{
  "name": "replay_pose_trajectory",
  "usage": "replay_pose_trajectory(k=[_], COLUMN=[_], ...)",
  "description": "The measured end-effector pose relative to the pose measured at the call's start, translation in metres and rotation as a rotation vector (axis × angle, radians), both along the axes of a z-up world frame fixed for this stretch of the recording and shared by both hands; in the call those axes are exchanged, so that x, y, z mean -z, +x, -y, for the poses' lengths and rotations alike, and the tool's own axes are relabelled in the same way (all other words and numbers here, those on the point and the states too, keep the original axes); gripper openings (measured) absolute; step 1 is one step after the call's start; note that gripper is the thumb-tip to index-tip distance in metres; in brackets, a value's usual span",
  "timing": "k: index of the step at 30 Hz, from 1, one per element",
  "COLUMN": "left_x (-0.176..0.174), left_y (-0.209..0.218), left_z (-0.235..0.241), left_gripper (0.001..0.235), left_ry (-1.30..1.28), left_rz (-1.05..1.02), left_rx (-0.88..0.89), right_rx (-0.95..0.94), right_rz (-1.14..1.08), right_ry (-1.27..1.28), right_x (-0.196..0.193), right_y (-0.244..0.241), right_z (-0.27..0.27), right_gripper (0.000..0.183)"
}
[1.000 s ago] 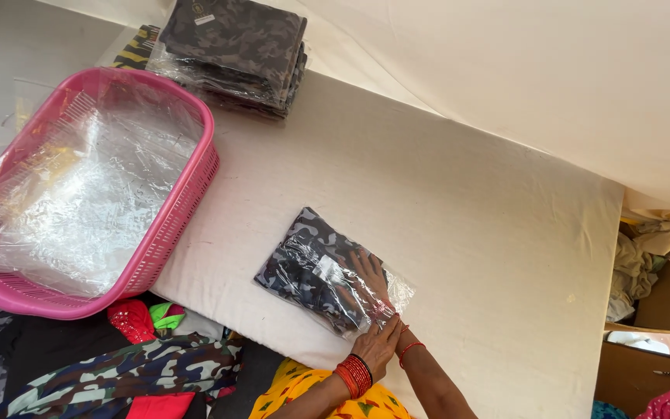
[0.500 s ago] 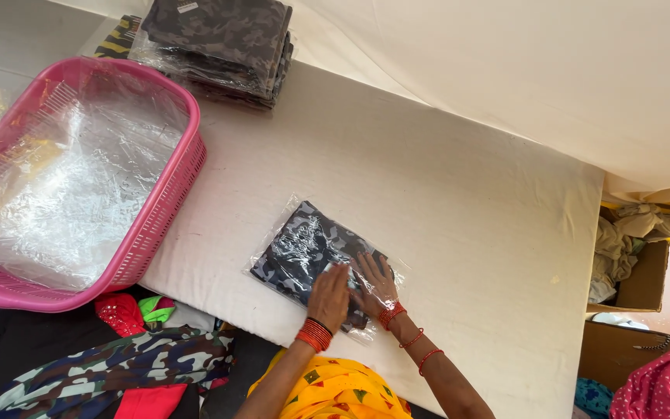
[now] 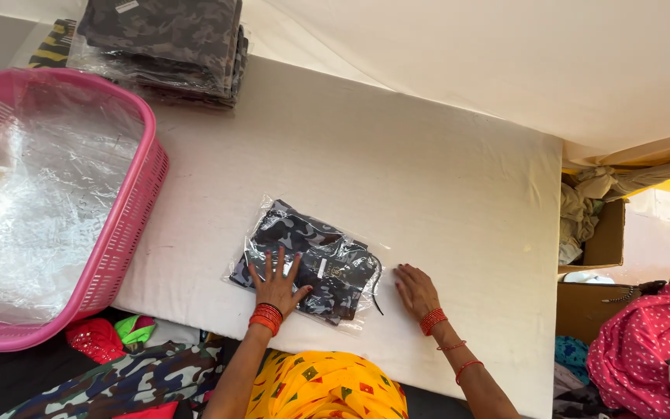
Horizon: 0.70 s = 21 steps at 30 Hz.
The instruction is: The person folds two pairs of camouflage-patterned pants on a white table. They smooth the fabric, fold the pants into compact rectangles, place each into a clear plastic bag, and stack the packaged items on the table.
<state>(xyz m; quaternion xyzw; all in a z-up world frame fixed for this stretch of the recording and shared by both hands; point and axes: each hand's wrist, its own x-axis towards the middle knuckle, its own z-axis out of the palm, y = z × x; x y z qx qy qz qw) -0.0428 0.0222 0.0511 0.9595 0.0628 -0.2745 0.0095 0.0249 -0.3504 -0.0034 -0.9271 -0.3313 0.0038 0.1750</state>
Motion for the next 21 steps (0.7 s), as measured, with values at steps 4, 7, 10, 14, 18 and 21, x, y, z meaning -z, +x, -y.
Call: replay_pose_trajectory(k=[4,7,10,14,18,21], left_x=[0.049,0.074,0.11,0.12,0.108,0.112], left_y=[-0.024,-0.041,-0.048,-0.038,-0.033,-0.04], left_z=[0.07,0.116,0.113,0.077,0.017,-0.041], left_gripper=[0.088,0.087,0.08,0.055,0.057,0.055], left_ry=[-0.226,-0.37,-0.229,-0.234,-0.192,-0.211], left_rz=[0.456,0.135,0.252,0.347,0.349,0.347], left_rx=[0.33,0.663,0.897,0.998,1.076,0.963], right_rx=[0.476,0.361,0.253,0.284,0.468,0.713], right_rz=[-0.177,-0.096,-0.271,-0.601,-0.823,-1.301], right_ry=[0.201,0.416,0.329,0.189,0.548,0.828], right_x=[-0.01,-0.011,-0.003,0.022,0.056,0.1], right_y=[0.018,0.053,0.077,0.079,0.032,-0.053], right_z=[-0.022,-0.052,-0.079,-0.077,-0.057,-0.061], right_gripper=[0.035,0.042,0.053,0.041,0.028,0.027])
